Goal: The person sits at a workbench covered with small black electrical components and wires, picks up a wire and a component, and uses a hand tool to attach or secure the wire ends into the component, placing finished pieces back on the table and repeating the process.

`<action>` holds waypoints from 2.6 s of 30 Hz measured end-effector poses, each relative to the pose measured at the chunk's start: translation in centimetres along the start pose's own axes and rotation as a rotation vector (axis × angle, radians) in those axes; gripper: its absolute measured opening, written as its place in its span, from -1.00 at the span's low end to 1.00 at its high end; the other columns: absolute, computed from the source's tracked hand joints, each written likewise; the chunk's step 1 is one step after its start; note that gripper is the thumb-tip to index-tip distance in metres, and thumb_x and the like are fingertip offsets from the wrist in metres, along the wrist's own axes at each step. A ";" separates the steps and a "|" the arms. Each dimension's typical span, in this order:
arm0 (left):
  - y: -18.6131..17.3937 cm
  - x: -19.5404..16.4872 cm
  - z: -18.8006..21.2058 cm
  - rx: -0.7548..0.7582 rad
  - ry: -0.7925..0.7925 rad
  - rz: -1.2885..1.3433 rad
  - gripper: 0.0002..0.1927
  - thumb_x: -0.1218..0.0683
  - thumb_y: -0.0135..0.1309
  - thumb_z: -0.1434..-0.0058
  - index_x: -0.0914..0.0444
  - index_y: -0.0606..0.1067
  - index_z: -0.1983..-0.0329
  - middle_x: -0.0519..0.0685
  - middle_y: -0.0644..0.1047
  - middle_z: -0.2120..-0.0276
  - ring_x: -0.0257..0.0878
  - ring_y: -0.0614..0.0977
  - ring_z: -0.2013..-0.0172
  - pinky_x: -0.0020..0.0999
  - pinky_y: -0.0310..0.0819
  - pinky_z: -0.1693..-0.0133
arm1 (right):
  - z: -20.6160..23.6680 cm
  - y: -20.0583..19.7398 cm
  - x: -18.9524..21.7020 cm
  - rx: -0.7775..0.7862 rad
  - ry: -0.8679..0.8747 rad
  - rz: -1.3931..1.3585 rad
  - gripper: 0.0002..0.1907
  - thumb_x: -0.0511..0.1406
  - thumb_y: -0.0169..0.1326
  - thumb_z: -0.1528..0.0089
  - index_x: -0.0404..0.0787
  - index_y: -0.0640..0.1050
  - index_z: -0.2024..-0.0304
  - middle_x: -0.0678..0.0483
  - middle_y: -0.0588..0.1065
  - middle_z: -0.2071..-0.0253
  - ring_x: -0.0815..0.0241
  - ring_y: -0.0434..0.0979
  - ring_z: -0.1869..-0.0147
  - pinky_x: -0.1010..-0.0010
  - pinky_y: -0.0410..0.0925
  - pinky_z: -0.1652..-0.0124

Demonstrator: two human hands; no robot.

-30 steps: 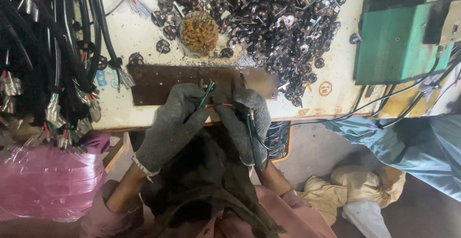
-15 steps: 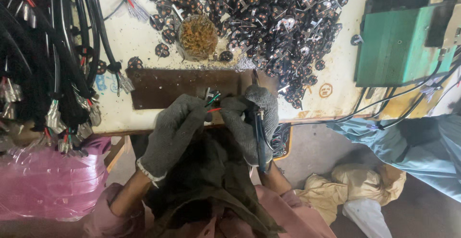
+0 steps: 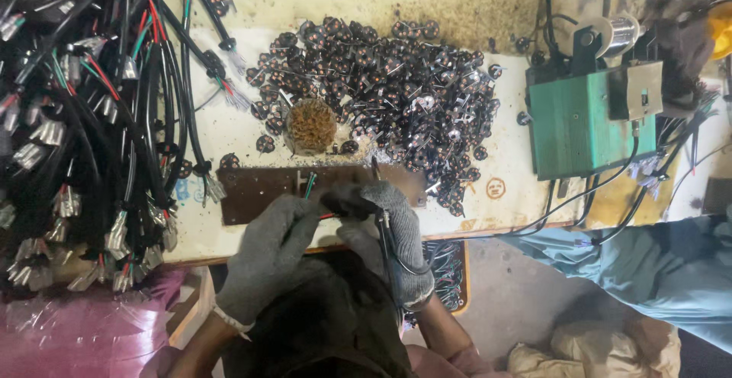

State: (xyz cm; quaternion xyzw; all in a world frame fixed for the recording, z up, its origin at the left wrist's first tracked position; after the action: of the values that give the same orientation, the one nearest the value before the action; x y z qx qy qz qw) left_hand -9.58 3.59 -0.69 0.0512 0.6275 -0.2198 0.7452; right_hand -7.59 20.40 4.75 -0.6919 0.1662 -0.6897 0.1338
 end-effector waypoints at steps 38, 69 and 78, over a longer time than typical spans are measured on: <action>2.1 0.9 -0.3 0.189 0.004 -0.026 -0.86 0.12 0.11 -0.26 0.23 0.53 0.15 0.05 0.63 0.20 -0.01 0.69 0.13 -0.19 0.56 0.12 | 1.3 0.9 -4.1 -0.027 -0.154 0.290 -0.54 -0.39 0.31 -0.18 -0.15 0.54 -0.13 0.00 0.64 0.00 0.06 0.70 -0.06 0.35 0.53 -0.04; -0.1 -1.8 -2.1 -0.020 0.138 -0.125 -0.86 0.13 0.16 -0.26 0.25 0.55 0.15 0.05 0.58 0.22 0.00 0.66 0.20 -0.15 0.54 0.19 | 0.4 1.1 -5.3 -0.156 0.297 -0.259 -0.65 -0.28 0.29 -0.23 -0.25 0.60 -0.03 -0.01 0.64 0.21 0.15 0.69 0.18 0.39 0.54 0.17; 0.2 -2.6 -2.4 -0.089 0.196 -0.406 -0.88 0.12 0.18 -0.20 0.20 0.54 0.21 0.04 0.57 0.24 0.06 0.63 0.21 -0.10 0.52 0.23 | 1.1 2.4 -8.4 -0.211 0.668 -0.720 -0.66 -0.28 0.23 -0.22 -0.42 0.61 0.06 -0.13 0.61 0.26 0.09 0.66 0.27 0.36 0.55 0.28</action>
State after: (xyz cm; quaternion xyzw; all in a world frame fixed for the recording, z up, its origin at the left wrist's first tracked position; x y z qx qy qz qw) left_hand -12.01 5.35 1.29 -0.0879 0.7032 -0.3316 0.6227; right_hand -6.49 21.65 -3.91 -0.4563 0.0195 -0.8555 -0.2440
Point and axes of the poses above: each hand's wrist, its own z-axis away from the middle knuckle, its own y-axis out of the palm, x = y × z, the point moved 9 cm from there along -z, towards the middle knuckle
